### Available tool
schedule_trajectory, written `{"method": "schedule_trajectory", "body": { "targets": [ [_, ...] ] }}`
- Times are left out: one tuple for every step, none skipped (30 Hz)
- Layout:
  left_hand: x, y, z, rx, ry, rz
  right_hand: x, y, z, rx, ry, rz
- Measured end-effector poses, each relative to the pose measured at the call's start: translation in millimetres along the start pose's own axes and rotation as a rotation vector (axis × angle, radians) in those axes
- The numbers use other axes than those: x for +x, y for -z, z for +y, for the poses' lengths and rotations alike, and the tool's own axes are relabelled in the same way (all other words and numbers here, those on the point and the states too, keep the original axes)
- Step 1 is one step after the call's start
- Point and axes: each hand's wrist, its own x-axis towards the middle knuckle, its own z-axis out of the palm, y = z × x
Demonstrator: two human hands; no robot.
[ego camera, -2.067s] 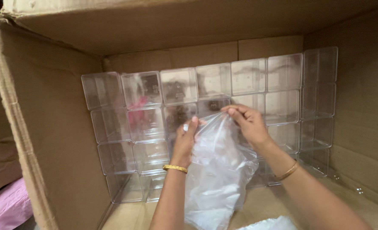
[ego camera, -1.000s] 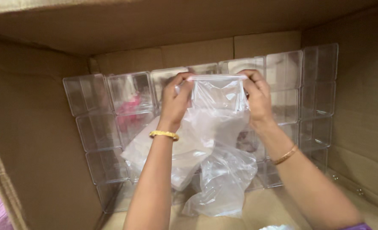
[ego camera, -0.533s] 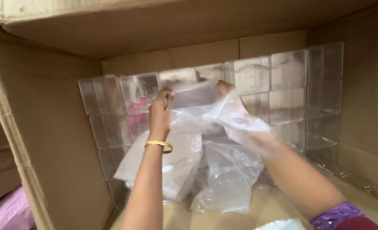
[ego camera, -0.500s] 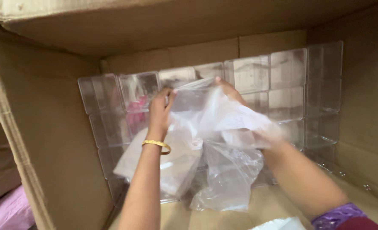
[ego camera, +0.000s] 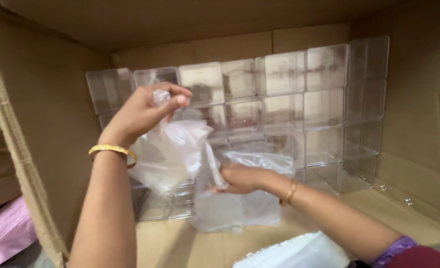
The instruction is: The person removes clear plastic storage boxes from plastic bags inside a large cardboard carton and stacks the unpacked boxes. They pull each boxed item out of its plastic bag, set it aside, and continue with the next bag.
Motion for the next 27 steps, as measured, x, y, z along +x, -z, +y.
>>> {"method": "schedule_trajectory", "body": {
  "targets": [
    [-1,-2,-1,-0.066,-0.020,0.008,-4,0,5,0.022,-0.029,-0.040],
    [-2,-6,-3,-0.097,-0.057,0.024,-9,2,8,0.046,-0.058,-0.080],
    [-1,-12,-5,-0.130,-0.095,0.039,-11,6,9,0.069,-0.090,-0.120],
    [0,-16,-7,-0.160,-0.134,0.052,-14,17,11,0.079,-0.189,-0.075],
    [0,-22,-10,-0.262,-0.057,0.074,-17,33,12,0.090,-0.291,-0.026],
    [0,-29,-12,-0.361,0.017,0.096,-16,47,9,0.211,-0.300,0.260],
    [0,-34,-13,-0.462,0.093,0.120,-16,60,4,0.330,-0.305,0.545],
    [-1,-37,-15,-0.460,0.110,0.127,-18,74,-1,0.398,-0.152,0.734],
    [-2,-41,-16,-0.457,0.128,0.135,-22,88,-7,0.464,0.009,0.918],
    [-2,-43,-17,-0.453,0.146,0.143,-23,97,-13,0.556,0.003,0.833],
    [-3,-46,-18,-0.475,0.124,0.144,-23,104,-19,0.648,-0.004,0.748],
    [-2,-49,-19,-0.498,0.100,0.143,-20,107,-25,0.737,-0.011,0.662],
    [-1,-51,-20,-0.520,0.075,0.144,-17,107,-29,0.707,-0.037,0.663],
    [-1,-53,-21,-0.522,0.091,0.153,-14,106,-31,0.676,-0.061,0.660],
    [-2,-55,-23,-0.522,0.110,0.163,-10,103,-31,0.648,-0.084,0.655],
    [-3,-56,-25,-0.520,0.131,0.174,-7,102,-30,0.593,-0.094,0.714],
    [-3,-57,-27,-0.517,0.084,0.178,-5,101,-27,0.538,-0.105,0.771],
    [-2,-58,-30,-0.515,0.039,0.180,-4,100,-23,0.483,-0.120,0.828],
    [-2,-60,-33,-0.513,-0.006,0.179,-4,99,-18,0.467,-0.125,0.844],
    [-1,-65,-35,-0.570,-0.005,0.200,-4,98,-14,0.451,-0.135,0.862],
    [1,-70,-38,-0.627,-0.009,0.220,-5,98,-10,0.431,-0.143,0.880],
    [5,-74,-41,-0.682,-0.016,0.242,-5,98,-6,0.430,-0.156,0.881],
    [9,-79,-44,-0.725,-0.014,0.271,-5,98,-4,0.432,-0.170,0.881],
    [11,-86,-46,-0.772,-0.007,0.300,-6,97,-3,0.435,-0.188,0.878],
    [13,-92,-49,-0.818,-0.001,0.330,-6,96,-2,0.434,-0.178,0.853],
    [15,-97,-52,-0.835,0.049,0.364,-6,96,-2,0.431,-0.168,0.827],
    [18,-103,-54,-0.853,0.100,0.397,-5,94,-2,0.427,-0.158,0.801]
  ]
}}
